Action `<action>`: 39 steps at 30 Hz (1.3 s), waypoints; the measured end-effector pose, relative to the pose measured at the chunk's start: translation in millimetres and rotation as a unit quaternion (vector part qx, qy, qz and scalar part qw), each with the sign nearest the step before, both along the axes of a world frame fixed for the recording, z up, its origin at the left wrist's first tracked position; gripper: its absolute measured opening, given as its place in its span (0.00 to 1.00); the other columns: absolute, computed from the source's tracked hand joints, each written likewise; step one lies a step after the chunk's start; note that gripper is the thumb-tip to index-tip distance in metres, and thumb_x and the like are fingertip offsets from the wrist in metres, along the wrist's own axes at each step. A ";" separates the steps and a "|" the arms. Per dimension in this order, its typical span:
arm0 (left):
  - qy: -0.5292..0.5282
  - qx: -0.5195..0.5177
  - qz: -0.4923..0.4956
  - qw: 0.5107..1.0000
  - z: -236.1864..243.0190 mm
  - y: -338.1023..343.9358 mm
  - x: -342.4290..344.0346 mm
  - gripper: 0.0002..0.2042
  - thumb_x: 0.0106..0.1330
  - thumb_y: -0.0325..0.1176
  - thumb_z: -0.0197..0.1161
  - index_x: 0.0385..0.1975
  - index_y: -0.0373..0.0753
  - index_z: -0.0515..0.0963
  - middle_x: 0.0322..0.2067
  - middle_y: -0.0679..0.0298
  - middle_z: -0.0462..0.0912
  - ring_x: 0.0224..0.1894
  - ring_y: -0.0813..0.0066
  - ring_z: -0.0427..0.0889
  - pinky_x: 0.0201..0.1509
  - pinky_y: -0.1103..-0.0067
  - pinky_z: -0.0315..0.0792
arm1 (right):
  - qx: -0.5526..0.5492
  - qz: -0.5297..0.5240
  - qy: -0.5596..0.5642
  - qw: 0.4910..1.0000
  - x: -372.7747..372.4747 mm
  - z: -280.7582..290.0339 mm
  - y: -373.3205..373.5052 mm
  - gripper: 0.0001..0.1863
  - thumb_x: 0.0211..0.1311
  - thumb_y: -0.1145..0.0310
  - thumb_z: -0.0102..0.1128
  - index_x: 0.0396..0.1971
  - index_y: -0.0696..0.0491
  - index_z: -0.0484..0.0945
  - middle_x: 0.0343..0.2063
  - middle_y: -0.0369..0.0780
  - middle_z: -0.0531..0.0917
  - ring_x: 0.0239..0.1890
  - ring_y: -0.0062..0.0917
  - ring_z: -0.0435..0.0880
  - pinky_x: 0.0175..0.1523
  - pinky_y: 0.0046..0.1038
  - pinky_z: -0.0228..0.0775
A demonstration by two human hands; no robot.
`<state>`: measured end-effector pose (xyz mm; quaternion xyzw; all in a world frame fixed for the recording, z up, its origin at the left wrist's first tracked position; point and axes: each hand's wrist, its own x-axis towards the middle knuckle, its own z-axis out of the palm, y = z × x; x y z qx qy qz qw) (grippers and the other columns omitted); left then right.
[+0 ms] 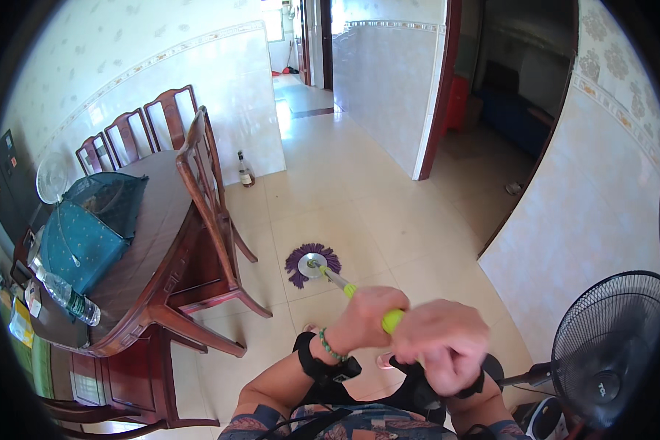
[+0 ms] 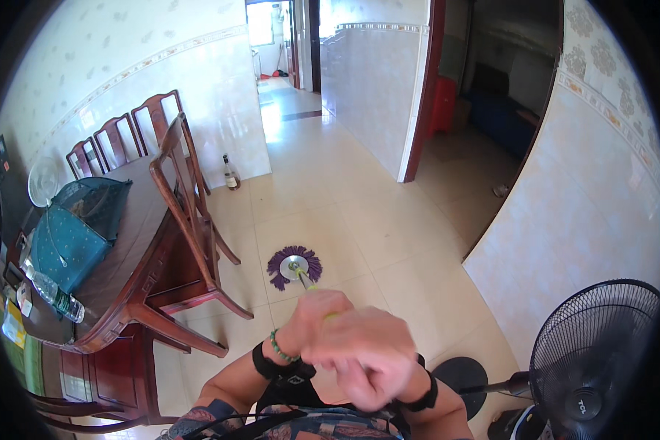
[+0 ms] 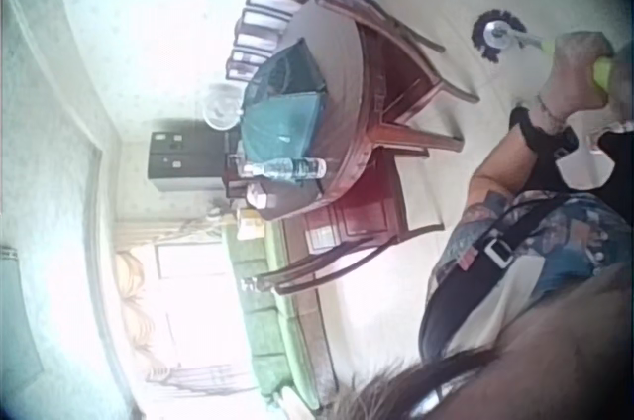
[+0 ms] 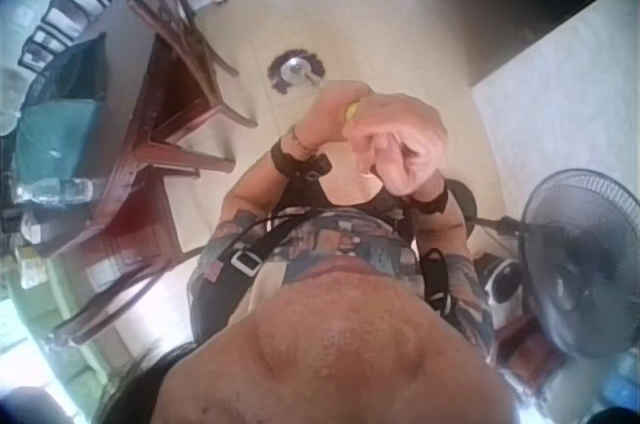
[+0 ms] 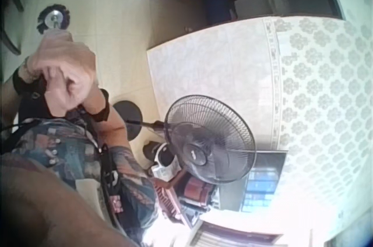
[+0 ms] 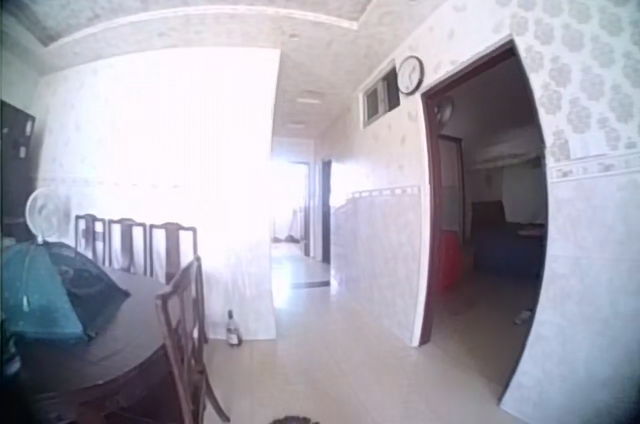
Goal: Mopping the tiled floor in a home dining area.
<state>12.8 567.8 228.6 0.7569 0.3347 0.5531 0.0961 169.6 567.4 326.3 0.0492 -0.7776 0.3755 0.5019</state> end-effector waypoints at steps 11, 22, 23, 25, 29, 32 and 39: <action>0.001 -0.065 0.107 0.992 -145.1 40.4 -68.8 0.10 0.53 0.31 0.69 0.22 0.40 0.72 0.21 0.60 0.74 0.27 0.59 0.74 0.31 0.71 0.68 | 0.021 -0.063 -0.092 0.994 -70.6 -175.6 43.2 0.12 0.52 0.80 0.54 0.34 0.52 0.81 0.22 0.40 0.79 0.20 0.30 0.77 0.27 0.30 0.67; 0.103 -0.083 0.017 0.991 -133.1 14.5 5.5 0.15 0.47 0.44 0.72 0.26 0.42 0.76 0.26 0.60 0.78 0.32 0.56 0.79 0.38 0.65 0.71 | -0.128 -0.093 -0.170 0.973 33.3 -153.3 -1.7 0.13 0.55 0.82 0.52 0.38 0.53 0.82 0.22 0.37 0.80 0.23 0.26 0.80 0.30 0.23 0.72; 0.104 -0.086 0.012 0.991 -123.3 4.3 20.7 0.15 0.46 0.42 0.73 0.26 0.42 0.76 0.26 0.60 0.79 0.33 0.56 0.79 0.37 0.66 0.71 | -0.142 -0.089 -0.190 0.967 50.4 -142.0 -10.0 0.14 0.55 0.82 0.52 0.37 0.53 0.82 0.22 0.37 0.80 0.24 0.25 0.81 0.30 0.24 0.72; 0.110 -0.105 -0.017 0.988 -99.7 -15.7 46.5 0.14 0.44 0.40 0.73 0.27 0.43 0.77 0.25 0.61 0.79 0.32 0.56 0.80 0.37 0.67 0.72 | -0.101 -0.084 -0.212 0.968 81.0 -114.7 -26.3 0.14 0.55 0.82 0.51 0.37 0.54 0.82 0.22 0.38 0.80 0.24 0.26 0.81 0.31 0.25 0.73; 0.116 -0.159 -0.110 0.974 -43.3 -40.8 77.5 0.13 0.42 0.34 0.73 0.27 0.43 0.77 0.23 0.61 0.79 0.29 0.55 0.80 0.33 0.68 0.72 | -0.058 -0.069 -0.117 0.989 113.7 -59.0 -55.5 0.07 0.57 0.80 0.55 0.32 0.57 0.82 0.22 0.41 0.82 0.25 0.32 0.84 0.35 0.31 0.77; 0.105 -0.186 -0.163 0.963 -1.4 -44.4 78.3 0.13 0.42 0.32 0.73 0.28 0.42 0.77 0.23 0.60 0.79 0.28 0.54 0.80 0.32 0.67 0.72 | -0.082 -0.009 0.006 0.997 109.2 -34.8 -61.7 0.04 0.60 0.76 0.59 0.29 0.59 0.82 0.23 0.42 0.82 0.26 0.37 0.85 0.38 0.38 0.79; 0.079 -0.184 -0.173 0.964 23.2 -43.9 59.4 0.12 0.44 0.28 0.71 0.29 0.41 0.76 0.23 0.59 0.79 0.29 0.55 0.80 0.31 0.67 0.72 | -0.059 0.196 0.067 0.977 75.7 -32.0 -28.1 0.14 0.53 0.71 0.73 0.34 0.63 0.78 0.25 0.43 0.80 0.24 0.35 0.82 0.34 0.39 0.80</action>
